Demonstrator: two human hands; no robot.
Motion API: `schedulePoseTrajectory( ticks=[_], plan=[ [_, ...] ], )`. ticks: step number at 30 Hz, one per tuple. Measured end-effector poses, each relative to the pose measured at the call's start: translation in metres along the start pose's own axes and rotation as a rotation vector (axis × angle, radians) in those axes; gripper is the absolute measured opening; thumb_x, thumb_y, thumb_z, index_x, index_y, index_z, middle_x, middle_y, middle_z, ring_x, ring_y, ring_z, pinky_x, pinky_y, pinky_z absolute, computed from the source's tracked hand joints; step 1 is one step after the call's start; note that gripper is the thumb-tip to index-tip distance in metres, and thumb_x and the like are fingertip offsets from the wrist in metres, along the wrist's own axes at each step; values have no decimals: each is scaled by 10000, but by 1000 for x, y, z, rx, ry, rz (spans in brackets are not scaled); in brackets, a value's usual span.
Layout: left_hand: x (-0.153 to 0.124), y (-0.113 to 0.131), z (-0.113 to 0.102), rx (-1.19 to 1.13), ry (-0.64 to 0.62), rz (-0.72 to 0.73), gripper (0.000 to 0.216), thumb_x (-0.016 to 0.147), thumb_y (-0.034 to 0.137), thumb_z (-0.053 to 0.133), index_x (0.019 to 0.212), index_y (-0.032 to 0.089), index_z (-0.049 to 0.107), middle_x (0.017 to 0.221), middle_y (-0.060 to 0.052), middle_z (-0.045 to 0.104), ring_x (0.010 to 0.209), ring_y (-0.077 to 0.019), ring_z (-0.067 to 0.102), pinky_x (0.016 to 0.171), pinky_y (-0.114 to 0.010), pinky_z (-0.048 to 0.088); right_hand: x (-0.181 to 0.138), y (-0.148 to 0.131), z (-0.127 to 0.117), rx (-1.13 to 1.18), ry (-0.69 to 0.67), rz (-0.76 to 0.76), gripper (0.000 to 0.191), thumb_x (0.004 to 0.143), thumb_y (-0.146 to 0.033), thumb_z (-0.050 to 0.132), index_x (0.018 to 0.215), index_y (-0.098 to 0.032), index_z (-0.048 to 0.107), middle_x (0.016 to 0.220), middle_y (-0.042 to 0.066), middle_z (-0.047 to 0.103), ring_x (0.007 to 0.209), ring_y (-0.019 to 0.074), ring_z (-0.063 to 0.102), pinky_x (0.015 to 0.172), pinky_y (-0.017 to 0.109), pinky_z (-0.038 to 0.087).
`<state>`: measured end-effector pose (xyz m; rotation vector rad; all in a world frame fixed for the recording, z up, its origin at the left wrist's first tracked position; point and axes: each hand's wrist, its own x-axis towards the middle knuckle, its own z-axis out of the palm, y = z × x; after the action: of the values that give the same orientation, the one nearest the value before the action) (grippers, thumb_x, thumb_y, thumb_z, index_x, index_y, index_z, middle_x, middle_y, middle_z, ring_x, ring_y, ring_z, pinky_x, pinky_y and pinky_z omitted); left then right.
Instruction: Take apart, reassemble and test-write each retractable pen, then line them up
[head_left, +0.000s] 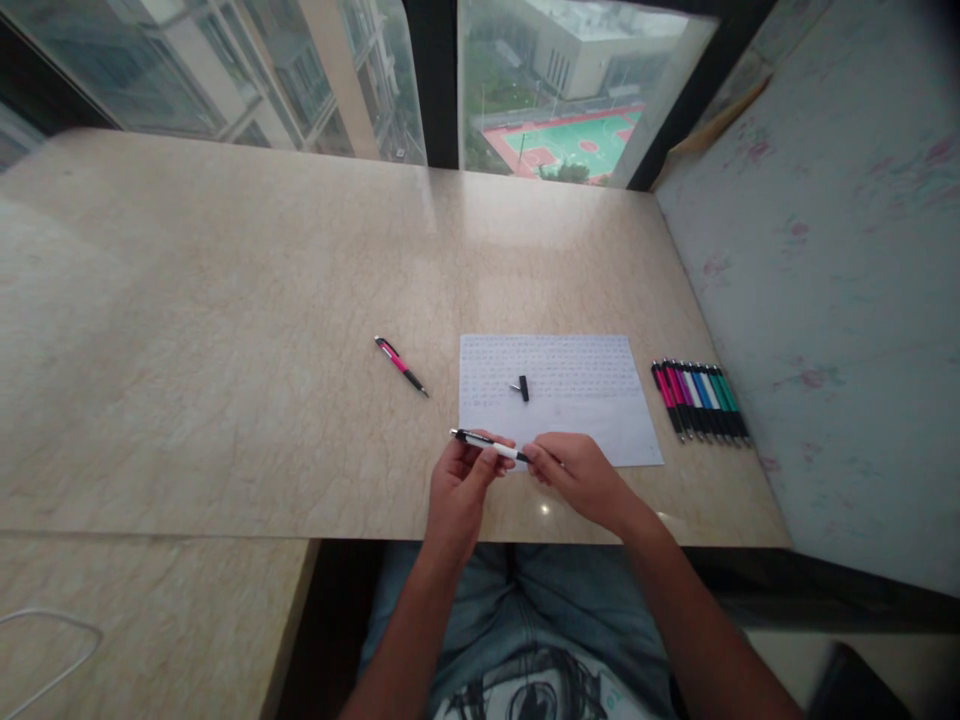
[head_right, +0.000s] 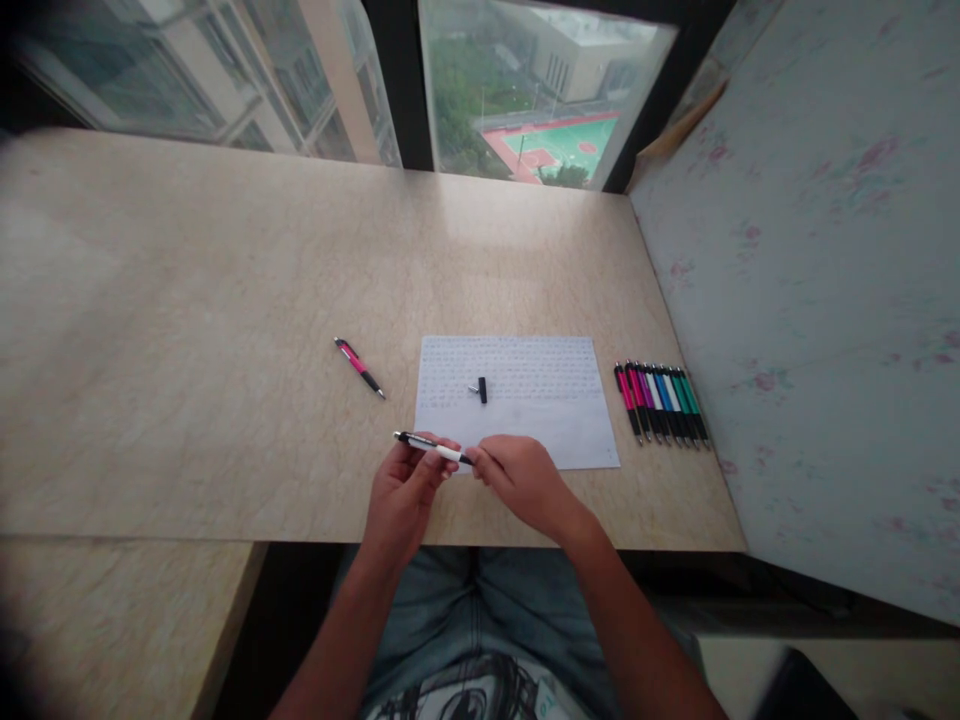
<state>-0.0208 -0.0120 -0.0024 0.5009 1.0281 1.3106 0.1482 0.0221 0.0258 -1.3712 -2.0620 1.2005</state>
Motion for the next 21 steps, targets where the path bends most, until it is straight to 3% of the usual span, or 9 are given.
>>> schedulePoseTrajectory(
  ticks=[3, 5, 11, 21],
  plan=[
    [1, 2, -5, 33, -48, 9, 184, 806, 295, 741, 923, 175, 666, 915, -64, 727, 728, -128, 650, 707, -252, 495, 9, 4, -3, 315, -224, 176, 496, 990, -511, 382, 689, -174, 588, 554, -9, 581, 496, 124, 554, 502, 232, 411],
    [2, 3, -9, 47, -65, 12, 174, 814, 287, 733, 931, 176, 665, 924, -66, 725, 741, -133, 653, 718, -258, 499, 14, 4, -5, 364, -271, 211, 507, 985, -518, 383, 684, -170, 595, 551, -3, 587, 493, 128, 560, 496, 236, 416],
    [6, 4, -11, 37, 39, -1, 202, 799, 299, 749, 927, 163, 676, 904, -57, 725, 719, -111, 657, 703, -222, 500, 19, -5, -7, -6, 17, -49, 253, 905, -364, 606, 735, -177, 616, 703, 6, 637, 644, 134, 565, 607, 253, 420],
    [8, 8, -6, -58, 125, -56, 254, 749, 279, 792, 931, 153, 668, 906, -60, 732, 696, -98, 665, 669, -198, 513, 19, -8, -3, -202, 57, -165, 169, 905, -301, 642, 784, -184, 623, 754, 11, 643, 703, 144, 571, 665, 268, 417]
  ],
)
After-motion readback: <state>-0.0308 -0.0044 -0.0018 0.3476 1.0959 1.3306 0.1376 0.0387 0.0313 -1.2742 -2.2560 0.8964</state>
